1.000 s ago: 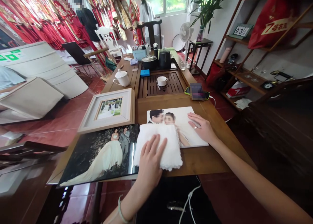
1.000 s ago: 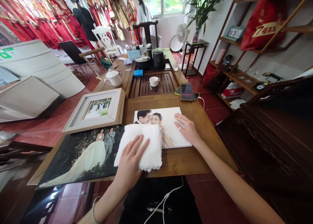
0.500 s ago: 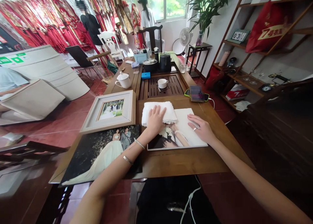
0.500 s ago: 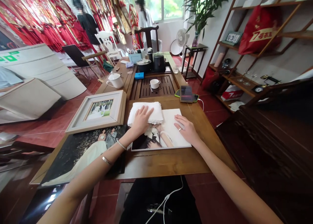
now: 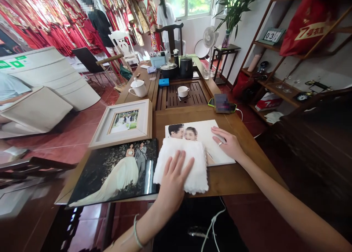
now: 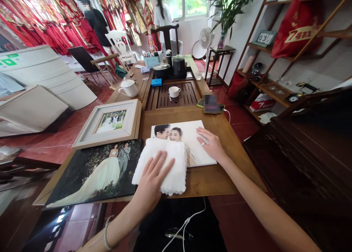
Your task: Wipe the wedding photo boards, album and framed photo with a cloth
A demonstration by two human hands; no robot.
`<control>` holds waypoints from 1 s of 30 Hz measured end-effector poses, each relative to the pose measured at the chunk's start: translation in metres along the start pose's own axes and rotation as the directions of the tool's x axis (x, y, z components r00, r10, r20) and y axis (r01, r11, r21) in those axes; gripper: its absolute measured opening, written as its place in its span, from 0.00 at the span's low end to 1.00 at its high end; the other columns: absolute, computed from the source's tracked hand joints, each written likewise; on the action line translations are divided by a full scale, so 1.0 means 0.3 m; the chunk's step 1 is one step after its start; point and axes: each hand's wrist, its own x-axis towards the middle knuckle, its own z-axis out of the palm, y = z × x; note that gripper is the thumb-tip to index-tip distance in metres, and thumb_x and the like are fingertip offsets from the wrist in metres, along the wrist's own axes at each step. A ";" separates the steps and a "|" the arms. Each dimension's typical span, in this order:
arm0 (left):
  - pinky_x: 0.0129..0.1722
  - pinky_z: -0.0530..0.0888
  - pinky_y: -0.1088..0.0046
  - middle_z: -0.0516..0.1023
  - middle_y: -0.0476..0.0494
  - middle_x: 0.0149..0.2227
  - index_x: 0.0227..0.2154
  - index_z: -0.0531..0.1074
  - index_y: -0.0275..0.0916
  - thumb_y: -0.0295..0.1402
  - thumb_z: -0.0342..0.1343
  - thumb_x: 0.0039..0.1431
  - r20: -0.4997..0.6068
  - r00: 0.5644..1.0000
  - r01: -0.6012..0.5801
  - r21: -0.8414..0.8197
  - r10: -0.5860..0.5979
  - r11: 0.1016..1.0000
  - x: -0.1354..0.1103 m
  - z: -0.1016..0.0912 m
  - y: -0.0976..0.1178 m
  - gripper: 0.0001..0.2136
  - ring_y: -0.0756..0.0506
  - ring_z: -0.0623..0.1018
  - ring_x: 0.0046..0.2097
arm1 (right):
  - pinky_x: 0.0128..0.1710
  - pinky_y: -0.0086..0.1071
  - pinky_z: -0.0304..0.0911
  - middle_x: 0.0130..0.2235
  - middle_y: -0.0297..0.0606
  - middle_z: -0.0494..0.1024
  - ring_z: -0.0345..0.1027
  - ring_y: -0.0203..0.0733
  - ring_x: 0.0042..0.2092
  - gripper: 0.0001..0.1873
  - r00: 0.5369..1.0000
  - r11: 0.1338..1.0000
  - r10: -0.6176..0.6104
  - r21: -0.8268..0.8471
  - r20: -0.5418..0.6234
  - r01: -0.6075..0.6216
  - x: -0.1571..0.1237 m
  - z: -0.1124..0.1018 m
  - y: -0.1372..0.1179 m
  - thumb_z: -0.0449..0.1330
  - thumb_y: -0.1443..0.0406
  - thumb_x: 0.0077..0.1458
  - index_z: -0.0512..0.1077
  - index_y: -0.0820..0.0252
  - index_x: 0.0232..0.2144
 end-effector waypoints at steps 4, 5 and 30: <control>0.66 0.51 0.50 0.47 0.40 0.69 0.65 0.52 0.44 0.13 0.46 0.35 -0.002 0.999 0.045 -0.039 -0.045 0.998 0.005 0.006 0.015 0.48 0.38 0.43 0.70 | 0.60 0.48 0.61 0.53 0.45 0.76 0.68 0.50 0.57 0.17 1.000 1.000 -0.006 -0.001 -0.004 0.006 -0.011 0.002 -0.002 0.56 0.61 0.58 0.76 0.59 0.47; 0.66 0.51 0.50 0.47 0.39 0.69 0.65 0.53 0.43 0.13 0.46 0.35 -0.015 0.997 0.072 -0.046 -0.073 0.996 0.025 0.003 0.007 0.47 0.38 0.43 0.70 | 0.60 0.48 0.61 0.53 0.45 0.76 0.68 0.50 0.57 0.17 1.000 1.000 -0.008 -0.003 -0.011 0.008 -0.014 0.003 -0.002 0.56 0.61 0.58 0.76 0.59 0.47; 0.66 0.53 0.50 0.55 0.38 0.67 0.62 0.58 0.42 0.18 0.52 0.47 -0.079 0.996 0.046 -0.071 -0.052 0.996 0.234 0.042 0.125 0.37 0.36 0.49 0.69 | 0.60 0.48 0.61 0.56 0.44 0.74 0.66 0.50 0.58 0.21 1.000 1.000 -0.010 0.027 0.015 0.010 -0.019 0.022 0.032 0.53 0.69 0.52 0.76 0.58 0.47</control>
